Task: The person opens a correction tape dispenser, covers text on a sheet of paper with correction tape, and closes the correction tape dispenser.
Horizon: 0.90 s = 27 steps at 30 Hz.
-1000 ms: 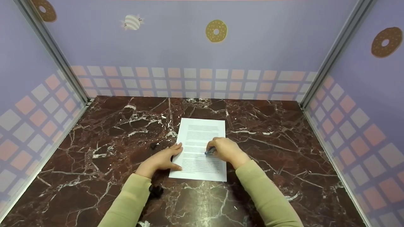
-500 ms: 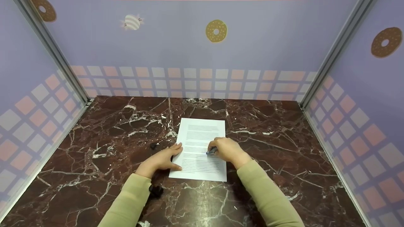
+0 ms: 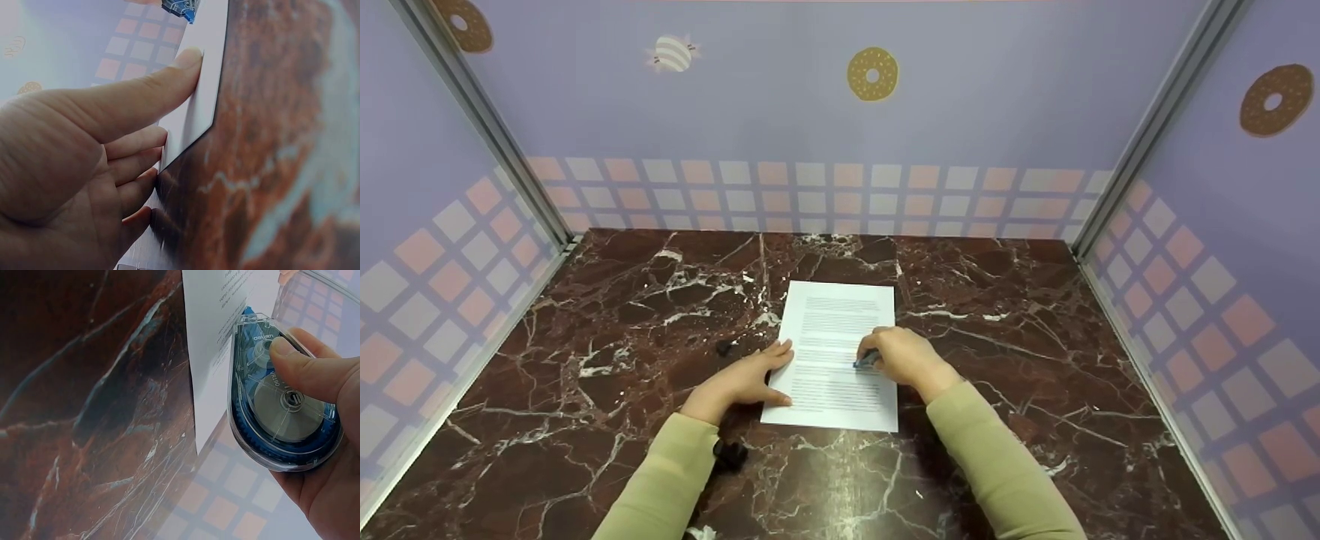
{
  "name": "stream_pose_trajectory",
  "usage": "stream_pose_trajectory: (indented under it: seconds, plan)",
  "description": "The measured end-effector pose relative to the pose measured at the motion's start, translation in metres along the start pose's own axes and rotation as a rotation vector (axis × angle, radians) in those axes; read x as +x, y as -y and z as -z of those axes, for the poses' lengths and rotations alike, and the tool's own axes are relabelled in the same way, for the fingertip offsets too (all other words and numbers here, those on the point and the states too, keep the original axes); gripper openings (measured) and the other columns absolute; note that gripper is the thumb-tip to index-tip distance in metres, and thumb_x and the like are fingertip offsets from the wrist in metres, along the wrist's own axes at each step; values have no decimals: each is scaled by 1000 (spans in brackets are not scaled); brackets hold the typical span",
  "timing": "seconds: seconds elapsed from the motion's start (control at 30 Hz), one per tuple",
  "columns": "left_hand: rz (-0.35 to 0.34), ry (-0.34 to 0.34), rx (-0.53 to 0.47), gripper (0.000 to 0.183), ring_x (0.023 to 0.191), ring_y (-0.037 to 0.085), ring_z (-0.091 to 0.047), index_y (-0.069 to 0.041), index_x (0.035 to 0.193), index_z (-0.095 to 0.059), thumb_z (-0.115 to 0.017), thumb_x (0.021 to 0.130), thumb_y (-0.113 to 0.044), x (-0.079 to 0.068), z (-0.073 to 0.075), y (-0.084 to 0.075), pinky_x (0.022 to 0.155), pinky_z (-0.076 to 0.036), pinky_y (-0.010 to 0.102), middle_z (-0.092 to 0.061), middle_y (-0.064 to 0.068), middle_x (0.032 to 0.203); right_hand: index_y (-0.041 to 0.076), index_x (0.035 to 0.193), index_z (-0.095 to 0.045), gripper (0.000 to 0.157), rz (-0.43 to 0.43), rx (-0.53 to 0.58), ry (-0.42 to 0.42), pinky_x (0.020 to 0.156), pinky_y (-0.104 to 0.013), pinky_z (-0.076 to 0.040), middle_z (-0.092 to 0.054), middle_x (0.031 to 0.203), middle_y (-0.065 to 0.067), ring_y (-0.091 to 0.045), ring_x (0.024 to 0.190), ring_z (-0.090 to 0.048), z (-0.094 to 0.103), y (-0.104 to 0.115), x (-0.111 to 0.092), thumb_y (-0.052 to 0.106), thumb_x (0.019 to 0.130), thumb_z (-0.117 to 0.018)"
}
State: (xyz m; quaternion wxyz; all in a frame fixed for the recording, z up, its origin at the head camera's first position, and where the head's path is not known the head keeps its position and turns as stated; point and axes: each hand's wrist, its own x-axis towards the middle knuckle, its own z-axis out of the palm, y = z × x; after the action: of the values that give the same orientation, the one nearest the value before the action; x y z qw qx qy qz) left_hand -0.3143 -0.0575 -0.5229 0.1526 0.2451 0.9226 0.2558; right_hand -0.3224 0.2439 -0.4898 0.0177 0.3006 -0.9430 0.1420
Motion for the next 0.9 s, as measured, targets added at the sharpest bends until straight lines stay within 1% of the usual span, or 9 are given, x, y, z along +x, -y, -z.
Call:
stream_pose_trajectory:
  seconds: [0.13, 0.3, 0.53, 0.9]
  plan:
    - [1, 5, 7, 93, 160, 36, -19, 4, 155, -39, -85, 83, -30, 0, 0, 0, 133, -17, 52, -25, 17, 170, 17, 98, -80, 28, 0, 1, -1, 78, -44, -61, -74, 95, -1, -25, 89, -72, 0, -1, -1, -5, 81, -77]
    - [0, -1, -9, 93, 160, 36, -20, 5, 155, -38, -86, 82, -28, -1, 1, -1, 133, -16, 52, -25, 17, 170, 16, 98, -80, 27, 13, -3, -4, 80, -47, -62, -74, 96, -2, -28, 91, -73, 1, -1, -2, -5, 80, -79]
    - [8, -1, -19, 93, 160, 35, -19, 4, 155, -39, -86, 83, -28, -2, 1, -2, 133, -16, 51, -25, 16, 170, 16, 99, -79, 25, -15, -15, 14, 83, -47, -62, -74, 98, -2, -28, 94, -73, 3, -1, -4, -2, 82, -79]
    - [-4, -3, -14, 93, 160, 37, -20, 6, 155, -39, -86, 82, -26, -2, 2, -3, 133, -16, 52, -26, 18, 169, 18, 99, -79, 27, -24, -31, 15, 85, -50, -62, -73, 98, -2, -30, 97, -73, 5, -2, -7, -3, 81, -79]
